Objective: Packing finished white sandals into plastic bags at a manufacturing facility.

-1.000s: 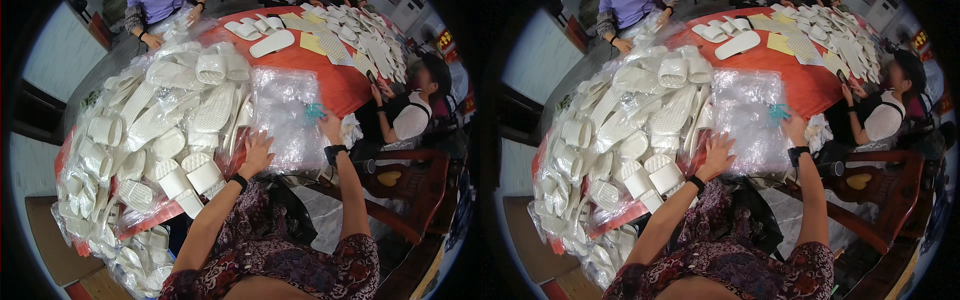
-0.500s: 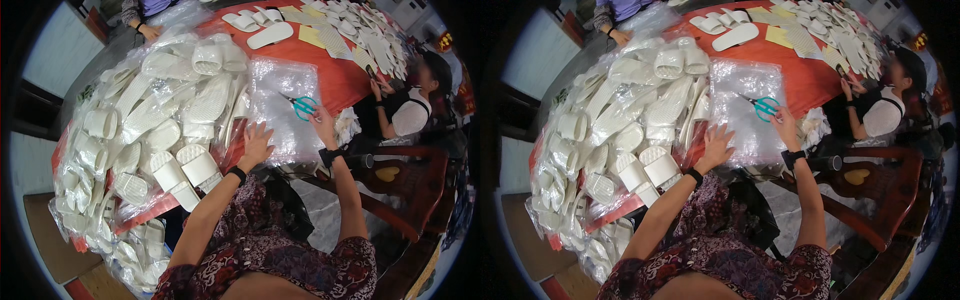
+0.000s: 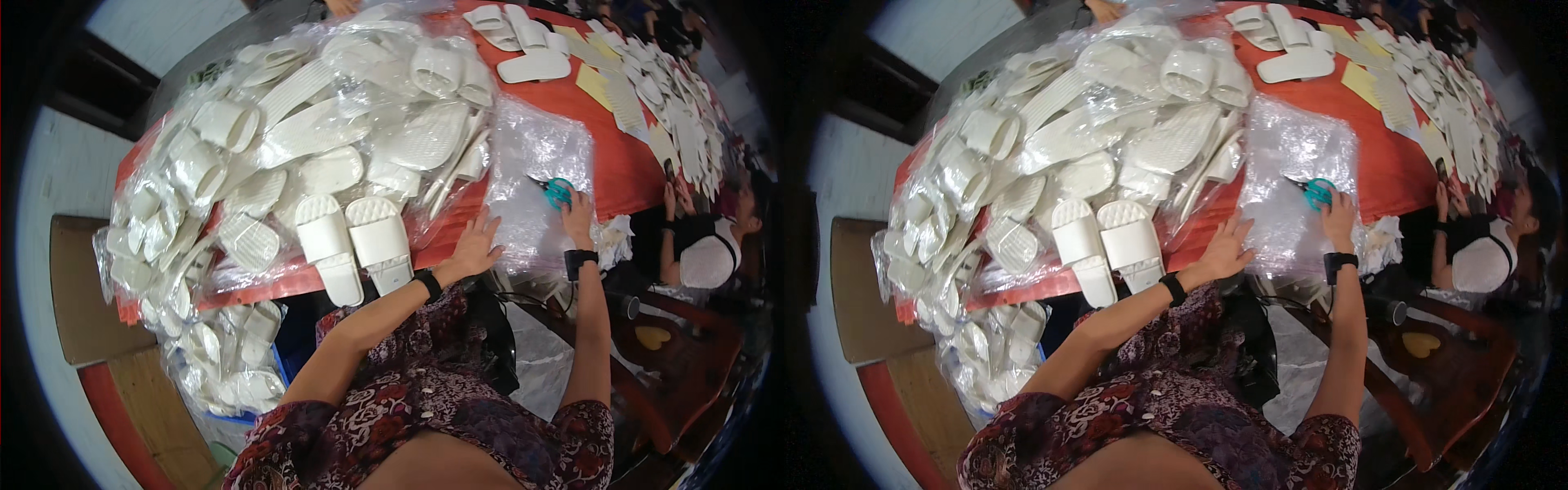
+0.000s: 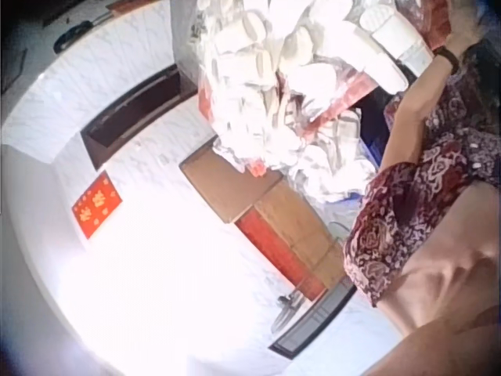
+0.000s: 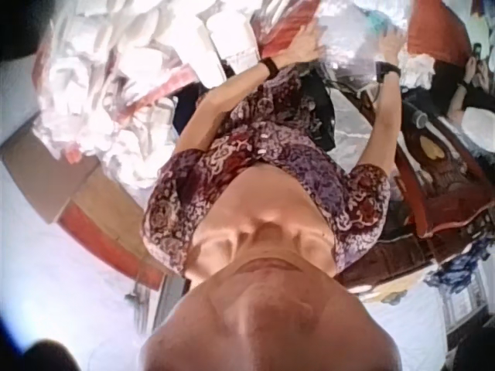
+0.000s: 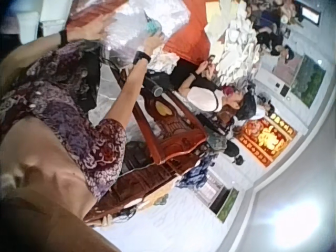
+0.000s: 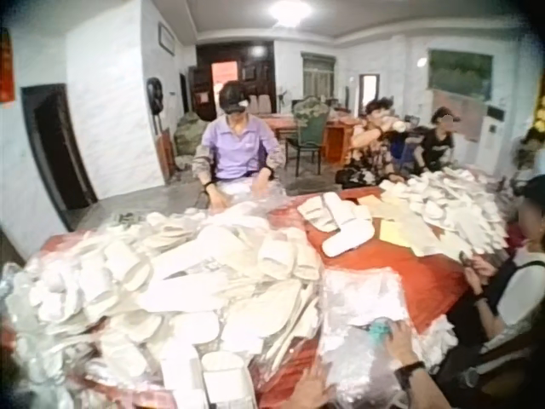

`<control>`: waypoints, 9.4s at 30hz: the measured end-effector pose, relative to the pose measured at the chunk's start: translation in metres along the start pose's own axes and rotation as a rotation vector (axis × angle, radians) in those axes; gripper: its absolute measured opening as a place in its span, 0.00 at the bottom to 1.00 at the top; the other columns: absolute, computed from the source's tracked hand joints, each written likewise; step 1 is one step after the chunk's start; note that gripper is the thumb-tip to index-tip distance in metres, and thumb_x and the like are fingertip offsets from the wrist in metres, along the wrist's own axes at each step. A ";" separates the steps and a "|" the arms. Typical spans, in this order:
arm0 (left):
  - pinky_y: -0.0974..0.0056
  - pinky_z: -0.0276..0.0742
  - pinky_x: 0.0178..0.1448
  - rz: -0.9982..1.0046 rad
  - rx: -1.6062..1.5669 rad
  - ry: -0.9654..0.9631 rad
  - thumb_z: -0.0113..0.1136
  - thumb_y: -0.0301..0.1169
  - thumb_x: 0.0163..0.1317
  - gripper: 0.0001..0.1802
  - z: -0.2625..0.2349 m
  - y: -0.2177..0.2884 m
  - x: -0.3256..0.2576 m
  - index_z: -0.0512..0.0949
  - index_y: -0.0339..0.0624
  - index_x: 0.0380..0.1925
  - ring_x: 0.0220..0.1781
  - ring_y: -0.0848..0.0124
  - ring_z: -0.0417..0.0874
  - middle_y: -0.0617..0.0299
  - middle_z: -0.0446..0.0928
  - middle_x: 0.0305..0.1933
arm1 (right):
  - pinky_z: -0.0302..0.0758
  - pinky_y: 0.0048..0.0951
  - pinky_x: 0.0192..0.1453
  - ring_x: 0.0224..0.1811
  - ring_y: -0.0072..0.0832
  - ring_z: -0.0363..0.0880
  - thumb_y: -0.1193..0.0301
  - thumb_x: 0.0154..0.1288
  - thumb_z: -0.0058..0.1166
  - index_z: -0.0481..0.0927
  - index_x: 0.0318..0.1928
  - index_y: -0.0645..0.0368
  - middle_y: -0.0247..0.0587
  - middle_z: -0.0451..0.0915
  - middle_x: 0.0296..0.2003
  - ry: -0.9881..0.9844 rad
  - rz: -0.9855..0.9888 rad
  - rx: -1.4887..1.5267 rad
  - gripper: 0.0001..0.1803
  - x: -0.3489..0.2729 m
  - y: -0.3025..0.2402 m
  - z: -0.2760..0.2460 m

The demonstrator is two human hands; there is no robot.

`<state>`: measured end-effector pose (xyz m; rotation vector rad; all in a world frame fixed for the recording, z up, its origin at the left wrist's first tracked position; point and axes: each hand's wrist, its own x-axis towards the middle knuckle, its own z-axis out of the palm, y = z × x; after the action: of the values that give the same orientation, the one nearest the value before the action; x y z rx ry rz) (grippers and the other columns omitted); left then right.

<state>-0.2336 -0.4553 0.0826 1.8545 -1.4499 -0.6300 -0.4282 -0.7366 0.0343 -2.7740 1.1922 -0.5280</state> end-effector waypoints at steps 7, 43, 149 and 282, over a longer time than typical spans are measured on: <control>0.55 0.66 0.61 0.077 -0.123 0.077 0.59 0.28 0.56 0.20 -0.111 0.001 -0.068 0.73 0.41 0.50 0.57 0.52 0.70 0.49 0.71 0.55 | 0.65 0.42 0.57 0.52 0.46 0.69 0.78 0.53 0.53 0.71 0.54 0.58 0.50 0.71 0.48 0.179 -0.033 0.114 0.24 0.007 -0.073 -0.035; 0.58 0.72 0.41 -0.151 0.317 0.496 0.67 0.27 0.45 0.14 -0.135 -0.051 -0.203 0.79 0.42 0.34 0.38 0.59 0.74 0.59 0.73 0.37 | 0.70 0.38 0.45 0.44 0.43 0.69 0.77 0.44 0.62 0.71 0.49 0.56 0.44 0.67 0.39 -0.139 -0.367 0.647 0.27 -0.070 -0.388 -0.028; 0.68 0.75 0.34 -0.306 -0.213 0.615 0.56 0.24 0.58 0.06 -0.154 -0.034 -0.185 0.78 0.36 0.35 0.29 0.68 0.80 0.57 0.79 0.32 | 0.77 0.29 0.34 0.31 0.31 0.81 0.74 0.57 0.56 0.75 0.35 0.62 0.42 0.80 0.29 -0.444 -0.096 1.033 0.06 -0.106 -0.408 -0.060; 0.67 0.73 0.31 -0.638 -0.270 0.509 0.62 0.31 0.55 0.09 -0.126 -0.066 -0.232 0.80 0.37 0.33 0.25 0.71 0.79 0.57 0.81 0.27 | 0.62 0.34 0.47 0.45 0.34 0.67 0.71 0.52 0.56 0.74 0.34 0.57 0.35 0.71 0.38 -0.210 -0.728 0.512 0.08 -0.125 -0.423 -0.024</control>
<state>-0.1604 -0.1940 0.1043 2.0499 -0.4163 -0.5496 -0.2242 -0.3517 0.1070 -2.6207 -0.0427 -0.4724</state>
